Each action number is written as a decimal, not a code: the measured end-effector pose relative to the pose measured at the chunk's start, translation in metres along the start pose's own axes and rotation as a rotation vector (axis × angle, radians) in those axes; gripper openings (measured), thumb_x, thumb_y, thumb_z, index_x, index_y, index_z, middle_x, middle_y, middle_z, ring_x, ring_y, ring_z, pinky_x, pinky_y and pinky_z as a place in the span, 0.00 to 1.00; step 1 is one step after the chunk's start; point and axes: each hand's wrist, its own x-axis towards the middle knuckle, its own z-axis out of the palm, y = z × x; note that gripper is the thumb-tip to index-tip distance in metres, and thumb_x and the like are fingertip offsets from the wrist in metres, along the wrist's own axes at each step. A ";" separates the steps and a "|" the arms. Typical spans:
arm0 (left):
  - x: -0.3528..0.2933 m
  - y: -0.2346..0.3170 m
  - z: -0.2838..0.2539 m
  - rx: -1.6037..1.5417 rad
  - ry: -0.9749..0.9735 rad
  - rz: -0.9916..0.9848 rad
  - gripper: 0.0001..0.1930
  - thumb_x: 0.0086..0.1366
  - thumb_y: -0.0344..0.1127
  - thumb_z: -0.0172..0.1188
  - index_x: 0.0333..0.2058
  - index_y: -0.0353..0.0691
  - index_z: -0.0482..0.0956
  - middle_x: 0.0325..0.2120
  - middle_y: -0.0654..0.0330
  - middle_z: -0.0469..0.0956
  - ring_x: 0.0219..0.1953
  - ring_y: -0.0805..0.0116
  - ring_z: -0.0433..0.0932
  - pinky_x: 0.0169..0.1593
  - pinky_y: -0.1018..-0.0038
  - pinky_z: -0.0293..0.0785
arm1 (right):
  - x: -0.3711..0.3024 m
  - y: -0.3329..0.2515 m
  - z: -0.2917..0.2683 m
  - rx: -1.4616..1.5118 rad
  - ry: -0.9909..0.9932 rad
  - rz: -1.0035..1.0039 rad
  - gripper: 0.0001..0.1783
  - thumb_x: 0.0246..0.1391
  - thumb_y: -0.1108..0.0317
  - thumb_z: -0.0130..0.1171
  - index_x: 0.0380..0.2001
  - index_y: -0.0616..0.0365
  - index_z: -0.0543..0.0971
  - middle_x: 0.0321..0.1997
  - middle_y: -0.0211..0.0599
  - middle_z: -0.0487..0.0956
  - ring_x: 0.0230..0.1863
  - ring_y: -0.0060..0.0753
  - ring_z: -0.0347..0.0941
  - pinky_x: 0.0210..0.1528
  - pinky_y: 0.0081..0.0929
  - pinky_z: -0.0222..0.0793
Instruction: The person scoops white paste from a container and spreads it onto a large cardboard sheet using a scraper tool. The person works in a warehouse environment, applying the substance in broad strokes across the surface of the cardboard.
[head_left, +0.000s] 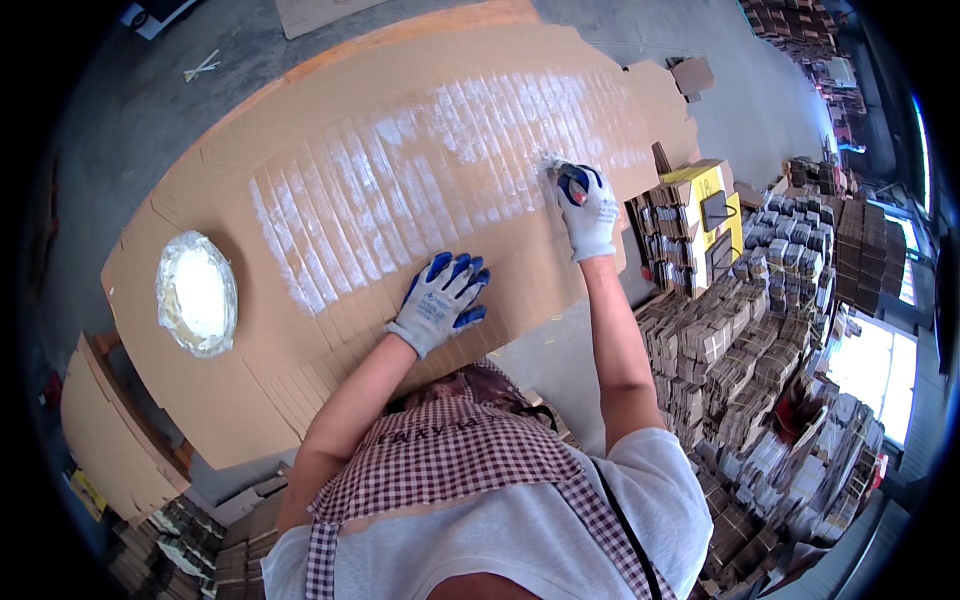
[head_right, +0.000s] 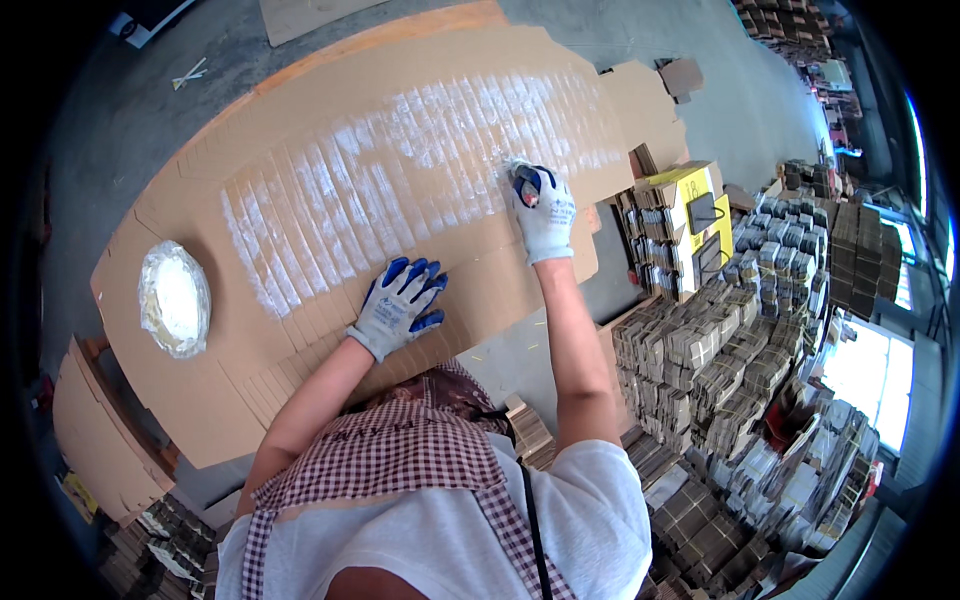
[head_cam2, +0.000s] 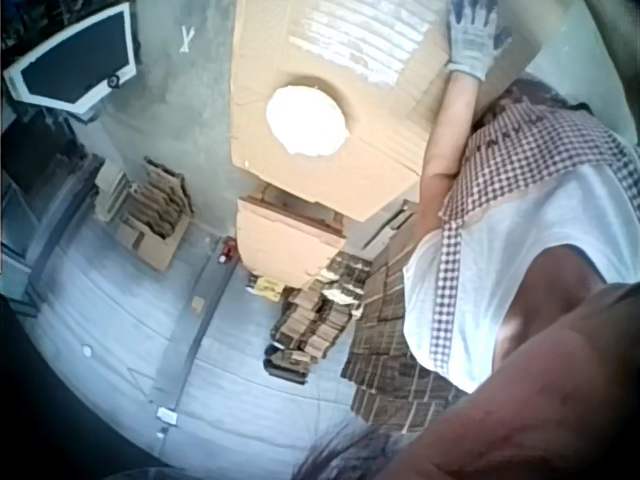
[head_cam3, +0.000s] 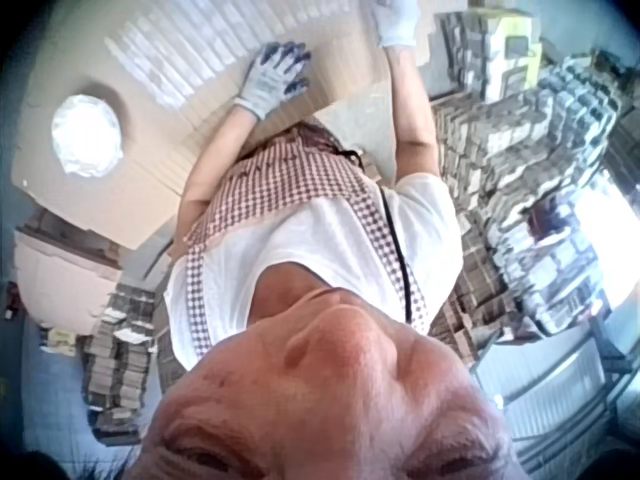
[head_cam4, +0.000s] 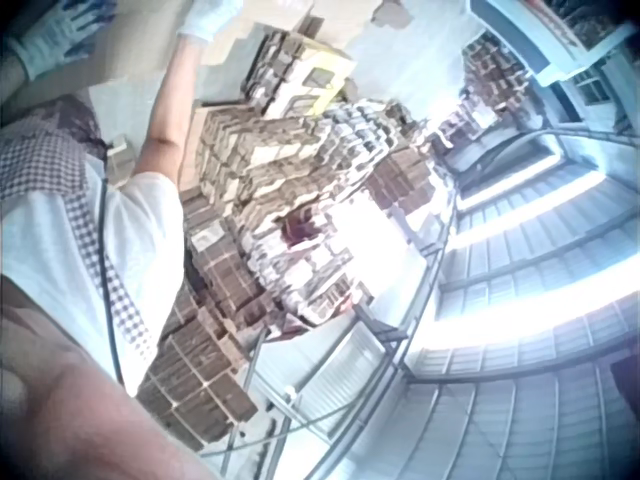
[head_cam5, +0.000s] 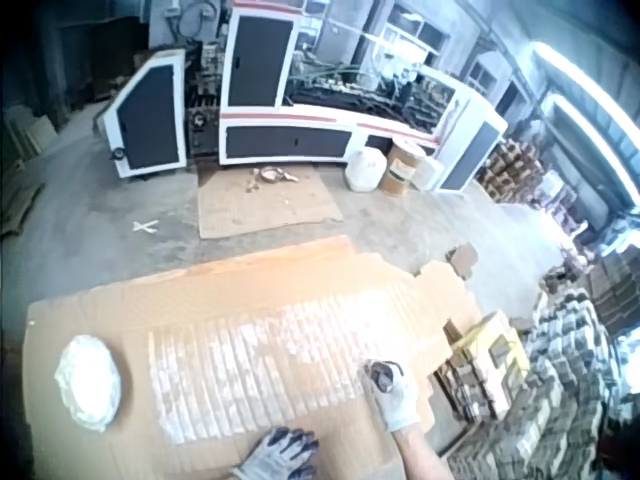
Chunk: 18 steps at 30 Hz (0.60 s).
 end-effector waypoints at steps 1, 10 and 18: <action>0.000 0.000 0.000 -0.003 -0.005 -0.003 0.29 0.64 0.55 0.56 0.60 0.47 0.72 0.61 0.58 0.69 0.64 0.61 0.66 0.68 0.55 0.58 | -0.002 -0.012 -0.005 0.052 0.023 -0.030 0.18 0.46 0.70 0.69 0.44 0.56 0.81 0.46 0.45 0.81 0.48 0.49 0.77 0.52 0.37 0.72; 0.001 0.001 -0.003 0.017 -0.049 -0.012 0.30 0.66 0.57 0.54 0.61 0.48 0.71 0.63 0.59 0.68 0.65 0.61 0.65 0.69 0.56 0.56 | 0.010 0.019 0.013 -0.046 -0.003 -0.028 0.18 0.48 0.65 0.69 0.44 0.53 0.79 0.45 0.44 0.80 0.47 0.49 0.76 0.51 0.40 0.72; 0.001 0.001 -0.003 0.003 -0.080 -0.018 0.30 0.66 0.57 0.53 0.62 0.49 0.70 0.64 0.59 0.67 0.66 0.62 0.64 0.69 0.55 0.56 | -0.001 0.015 0.020 -0.049 -0.044 -0.046 0.18 0.49 0.66 0.67 0.44 0.52 0.80 0.45 0.40 0.80 0.47 0.48 0.77 0.50 0.40 0.73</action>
